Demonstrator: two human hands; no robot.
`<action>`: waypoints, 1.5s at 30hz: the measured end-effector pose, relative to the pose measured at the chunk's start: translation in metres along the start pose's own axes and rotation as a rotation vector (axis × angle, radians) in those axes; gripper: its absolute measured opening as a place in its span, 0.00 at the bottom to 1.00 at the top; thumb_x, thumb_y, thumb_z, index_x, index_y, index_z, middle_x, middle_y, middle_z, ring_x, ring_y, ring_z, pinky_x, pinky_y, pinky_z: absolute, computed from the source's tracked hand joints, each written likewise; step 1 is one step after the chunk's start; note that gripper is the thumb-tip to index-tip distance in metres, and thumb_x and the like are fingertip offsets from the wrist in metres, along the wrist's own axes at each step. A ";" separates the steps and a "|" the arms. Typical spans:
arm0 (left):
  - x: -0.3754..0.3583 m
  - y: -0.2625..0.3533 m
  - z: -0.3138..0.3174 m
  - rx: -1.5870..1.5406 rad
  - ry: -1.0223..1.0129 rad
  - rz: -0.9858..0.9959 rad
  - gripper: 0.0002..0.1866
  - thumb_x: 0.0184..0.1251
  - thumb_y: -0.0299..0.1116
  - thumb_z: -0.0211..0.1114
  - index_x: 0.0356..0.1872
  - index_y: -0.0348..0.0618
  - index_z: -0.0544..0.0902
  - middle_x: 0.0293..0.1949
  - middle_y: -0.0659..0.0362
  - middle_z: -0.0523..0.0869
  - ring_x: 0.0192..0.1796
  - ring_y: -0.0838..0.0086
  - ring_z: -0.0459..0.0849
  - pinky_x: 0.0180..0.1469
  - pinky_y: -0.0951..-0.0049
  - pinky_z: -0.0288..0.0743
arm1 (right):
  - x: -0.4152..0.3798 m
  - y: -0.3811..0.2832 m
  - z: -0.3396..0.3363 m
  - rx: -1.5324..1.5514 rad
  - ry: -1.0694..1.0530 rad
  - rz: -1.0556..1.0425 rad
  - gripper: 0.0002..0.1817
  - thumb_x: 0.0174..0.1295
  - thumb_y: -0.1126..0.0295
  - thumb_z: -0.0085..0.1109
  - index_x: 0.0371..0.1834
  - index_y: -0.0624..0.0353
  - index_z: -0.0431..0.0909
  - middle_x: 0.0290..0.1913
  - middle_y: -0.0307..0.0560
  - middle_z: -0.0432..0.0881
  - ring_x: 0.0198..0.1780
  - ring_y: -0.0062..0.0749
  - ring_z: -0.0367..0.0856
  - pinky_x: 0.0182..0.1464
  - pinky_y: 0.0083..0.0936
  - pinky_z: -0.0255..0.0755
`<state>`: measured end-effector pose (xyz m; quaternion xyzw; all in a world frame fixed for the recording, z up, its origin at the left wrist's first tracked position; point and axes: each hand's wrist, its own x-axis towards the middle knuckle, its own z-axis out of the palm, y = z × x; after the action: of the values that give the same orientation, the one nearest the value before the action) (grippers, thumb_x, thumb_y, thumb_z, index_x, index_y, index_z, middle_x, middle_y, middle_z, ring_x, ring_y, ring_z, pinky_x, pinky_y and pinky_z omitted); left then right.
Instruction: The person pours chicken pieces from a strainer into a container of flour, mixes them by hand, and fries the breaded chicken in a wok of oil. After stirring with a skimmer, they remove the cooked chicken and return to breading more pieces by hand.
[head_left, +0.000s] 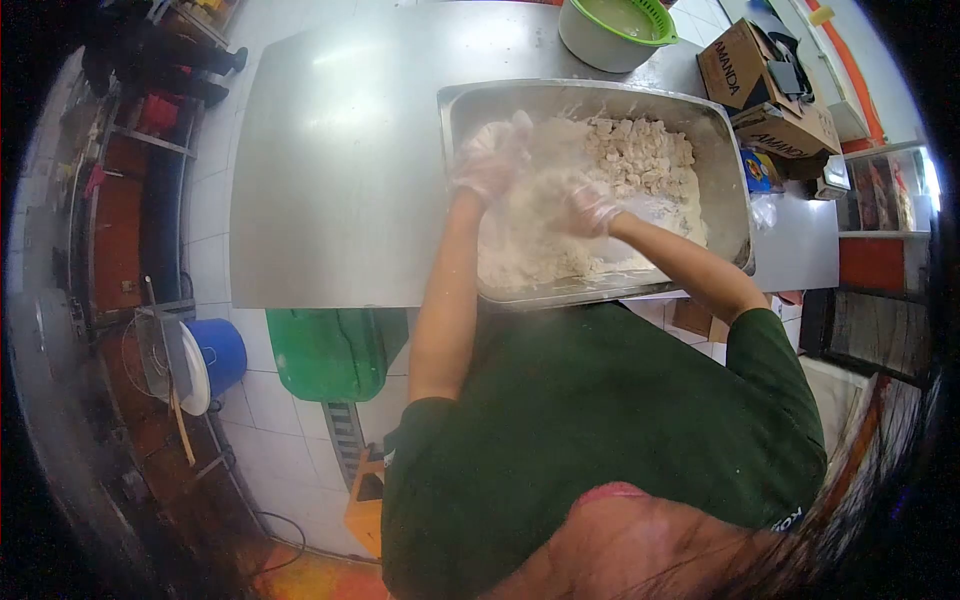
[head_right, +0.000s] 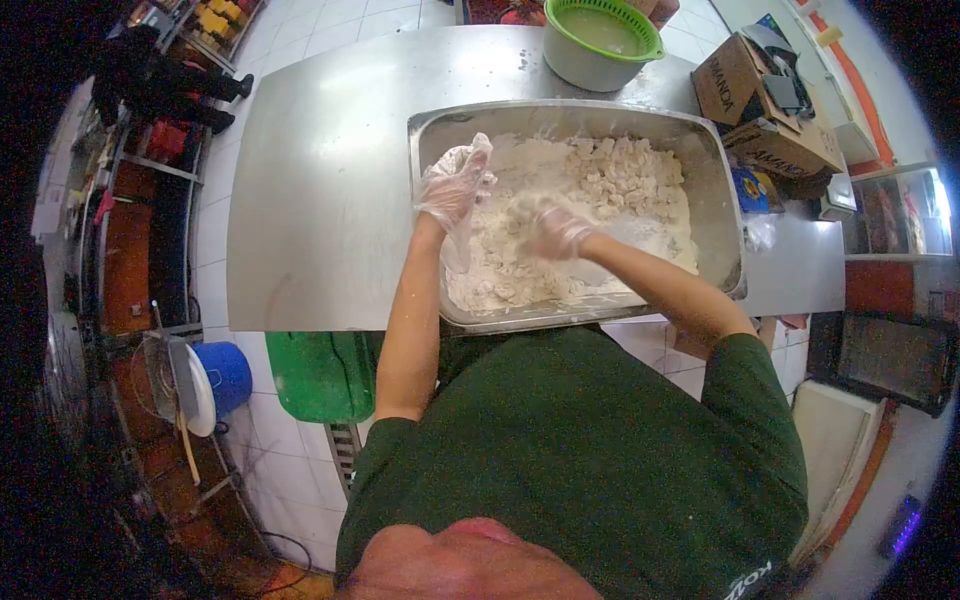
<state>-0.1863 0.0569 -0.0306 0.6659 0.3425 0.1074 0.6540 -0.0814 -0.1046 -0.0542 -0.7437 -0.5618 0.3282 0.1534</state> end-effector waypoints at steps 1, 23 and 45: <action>-0.001 0.001 -0.001 0.026 0.013 -0.010 0.25 0.61 0.58 0.59 0.40 0.43 0.79 0.28 0.61 0.83 0.26 0.79 0.78 0.26 0.76 0.73 | -0.001 -0.007 0.009 0.002 0.001 0.001 0.35 0.47 0.60 0.67 0.61 0.56 0.68 0.58 0.61 0.71 0.58 0.45 0.71 0.56 0.39 0.70; 0.014 -0.023 0.001 0.161 0.031 0.044 0.25 0.63 0.57 0.57 0.40 0.42 0.80 0.27 0.61 0.82 0.26 0.79 0.77 0.27 0.76 0.72 | 0.007 0.002 -0.034 -0.188 -0.209 0.221 0.23 0.62 0.56 0.52 0.56 0.55 0.72 0.44 0.54 0.81 0.40 0.38 0.79 0.46 0.34 0.72; 0.006 -0.013 -0.001 0.114 -0.013 0.029 0.28 0.60 0.59 0.60 0.40 0.40 0.80 0.28 0.61 0.82 0.26 0.80 0.79 0.27 0.78 0.73 | -0.047 -0.015 -0.035 -0.441 -0.365 0.141 0.45 0.50 0.43 0.60 0.68 0.51 0.55 0.58 0.63 0.68 0.54 0.53 0.73 0.55 0.40 0.70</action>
<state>-0.1870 0.0599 -0.0447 0.7075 0.3341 0.0929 0.6157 -0.0765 -0.1392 -0.0043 -0.7249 -0.5849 0.3365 -0.1385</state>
